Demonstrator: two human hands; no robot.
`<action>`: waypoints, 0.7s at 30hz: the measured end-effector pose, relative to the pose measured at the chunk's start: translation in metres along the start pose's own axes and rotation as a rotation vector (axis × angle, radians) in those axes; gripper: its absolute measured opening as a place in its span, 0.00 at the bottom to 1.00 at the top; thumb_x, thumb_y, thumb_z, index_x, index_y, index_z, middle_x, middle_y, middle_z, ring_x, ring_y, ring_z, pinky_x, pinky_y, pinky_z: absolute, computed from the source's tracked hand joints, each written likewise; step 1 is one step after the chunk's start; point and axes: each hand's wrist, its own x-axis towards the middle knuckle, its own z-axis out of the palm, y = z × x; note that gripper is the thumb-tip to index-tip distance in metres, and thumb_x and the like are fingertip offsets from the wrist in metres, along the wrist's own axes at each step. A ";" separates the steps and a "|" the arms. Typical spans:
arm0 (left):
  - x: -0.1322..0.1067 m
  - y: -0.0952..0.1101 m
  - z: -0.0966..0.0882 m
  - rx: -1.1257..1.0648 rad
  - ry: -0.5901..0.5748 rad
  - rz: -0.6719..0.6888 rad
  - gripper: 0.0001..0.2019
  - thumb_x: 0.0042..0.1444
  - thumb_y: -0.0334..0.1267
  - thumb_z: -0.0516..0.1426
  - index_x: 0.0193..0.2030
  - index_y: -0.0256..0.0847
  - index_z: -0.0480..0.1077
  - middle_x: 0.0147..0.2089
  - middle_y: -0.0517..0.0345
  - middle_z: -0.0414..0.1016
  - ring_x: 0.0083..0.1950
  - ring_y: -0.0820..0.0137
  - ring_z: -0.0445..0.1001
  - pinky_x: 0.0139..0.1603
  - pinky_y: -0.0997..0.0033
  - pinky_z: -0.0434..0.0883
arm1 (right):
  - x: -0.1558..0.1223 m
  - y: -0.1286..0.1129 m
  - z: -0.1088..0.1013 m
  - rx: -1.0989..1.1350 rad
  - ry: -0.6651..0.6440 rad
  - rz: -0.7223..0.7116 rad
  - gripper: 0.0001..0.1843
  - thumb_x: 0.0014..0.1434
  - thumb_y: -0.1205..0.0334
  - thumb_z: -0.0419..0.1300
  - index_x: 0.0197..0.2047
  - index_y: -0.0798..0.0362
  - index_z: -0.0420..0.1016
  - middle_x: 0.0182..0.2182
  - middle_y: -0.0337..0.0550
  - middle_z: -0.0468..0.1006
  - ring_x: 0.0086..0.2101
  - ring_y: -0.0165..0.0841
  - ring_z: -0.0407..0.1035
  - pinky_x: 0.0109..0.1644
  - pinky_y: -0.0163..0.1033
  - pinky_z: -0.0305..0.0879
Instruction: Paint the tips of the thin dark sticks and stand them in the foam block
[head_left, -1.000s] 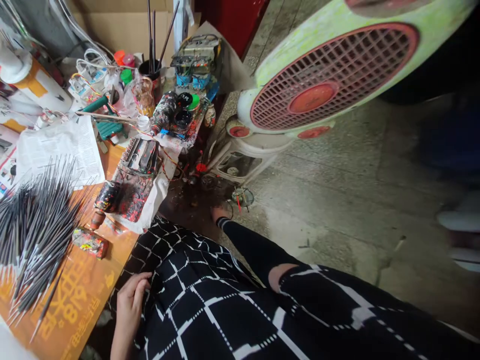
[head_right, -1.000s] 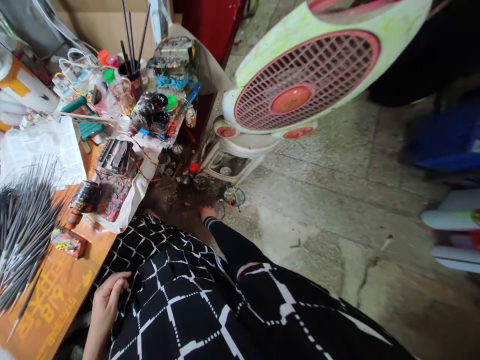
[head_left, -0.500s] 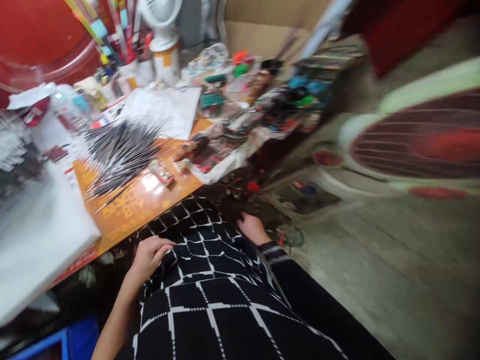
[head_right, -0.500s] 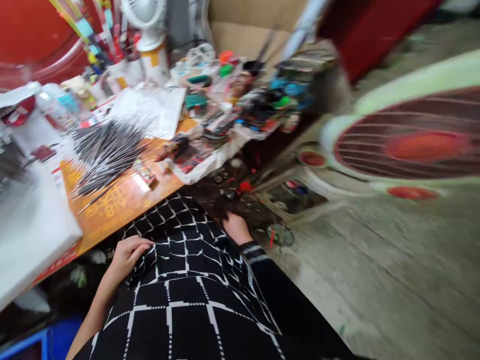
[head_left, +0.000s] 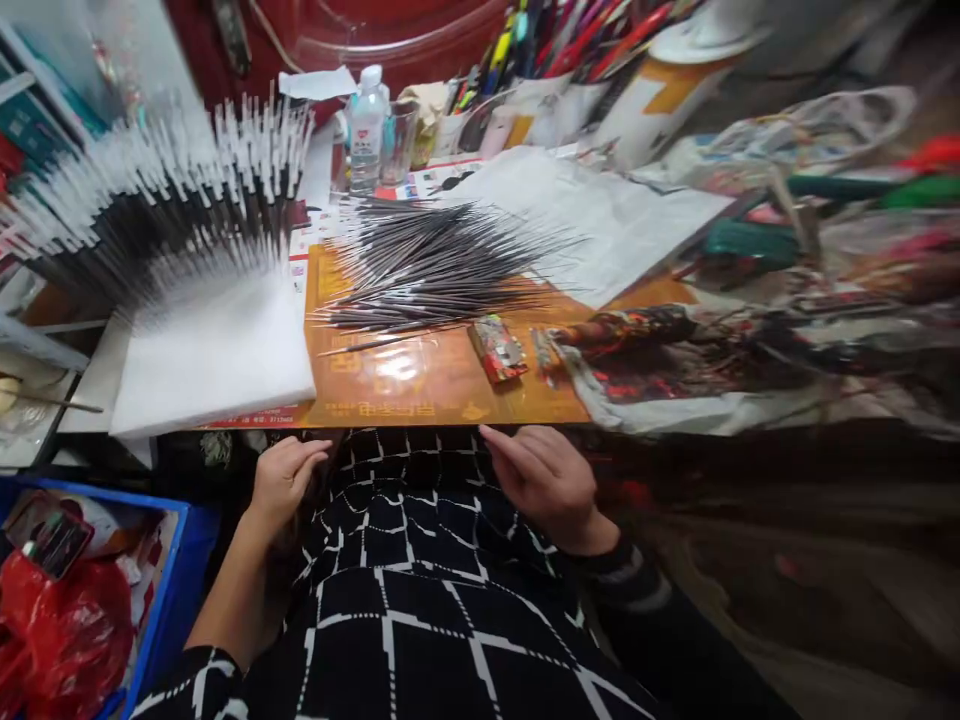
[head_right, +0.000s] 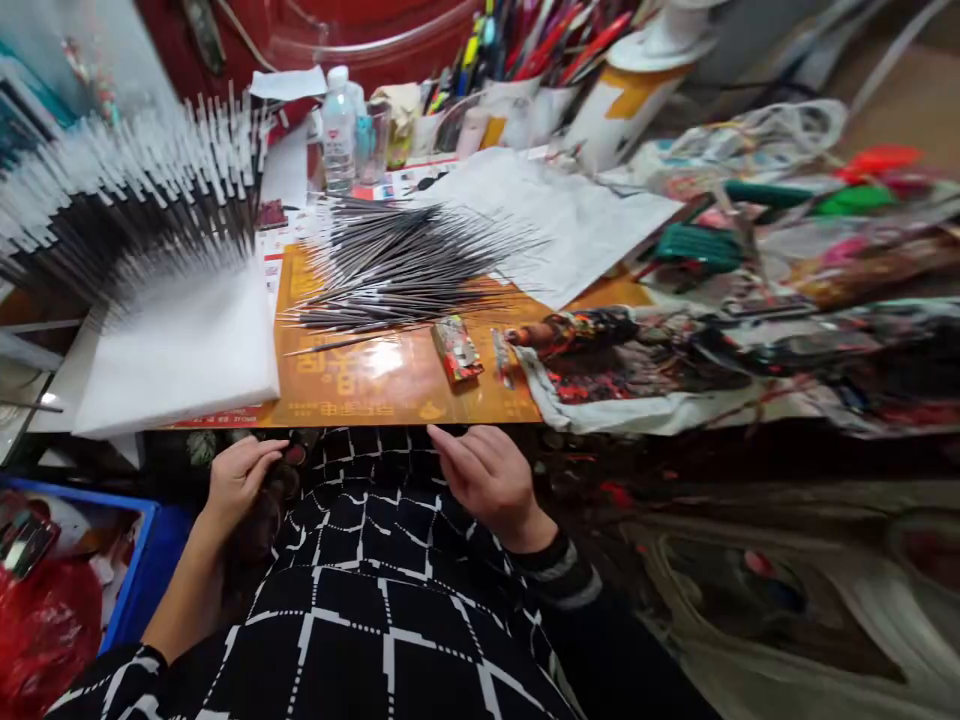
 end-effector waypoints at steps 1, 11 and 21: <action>0.004 0.001 -0.002 0.015 0.011 0.007 0.16 0.70 0.45 0.53 0.49 0.42 0.80 0.37 0.54 0.83 0.33 0.71 0.74 0.39 0.70 0.72 | 0.006 0.001 -0.003 -0.007 0.013 -0.007 0.26 0.63 0.69 0.61 0.63 0.45 0.70 0.31 0.40 0.78 0.32 0.33 0.73 0.44 0.42 0.73; 0.047 -0.012 0.040 0.104 0.017 0.341 0.16 0.67 0.42 0.56 0.58 0.47 0.76 0.49 0.56 0.84 0.43 0.66 0.83 0.49 0.69 0.77 | 0.034 0.111 -0.145 -0.519 0.356 0.470 0.19 0.69 0.59 0.53 0.61 0.51 0.70 0.42 0.50 0.80 0.40 0.37 0.75 0.50 0.46 0.74; 0.054 -0.005 0.041 0.125 0.044 0.384 0.14 0.67 0.41 0.56 0.57 0.49 0.77 0.46 0.59 0.84 0.43 0.65 0.83 0.49 0.68 0.78 | 0.076 0.217 -0.215 -0.601 0.237 0.620 0.18 0.69 0.55 0.56 0.55 0.57 0.73 0.43 0.48 0.80 0.38 0.31 0.74 0.47 0.38 0.69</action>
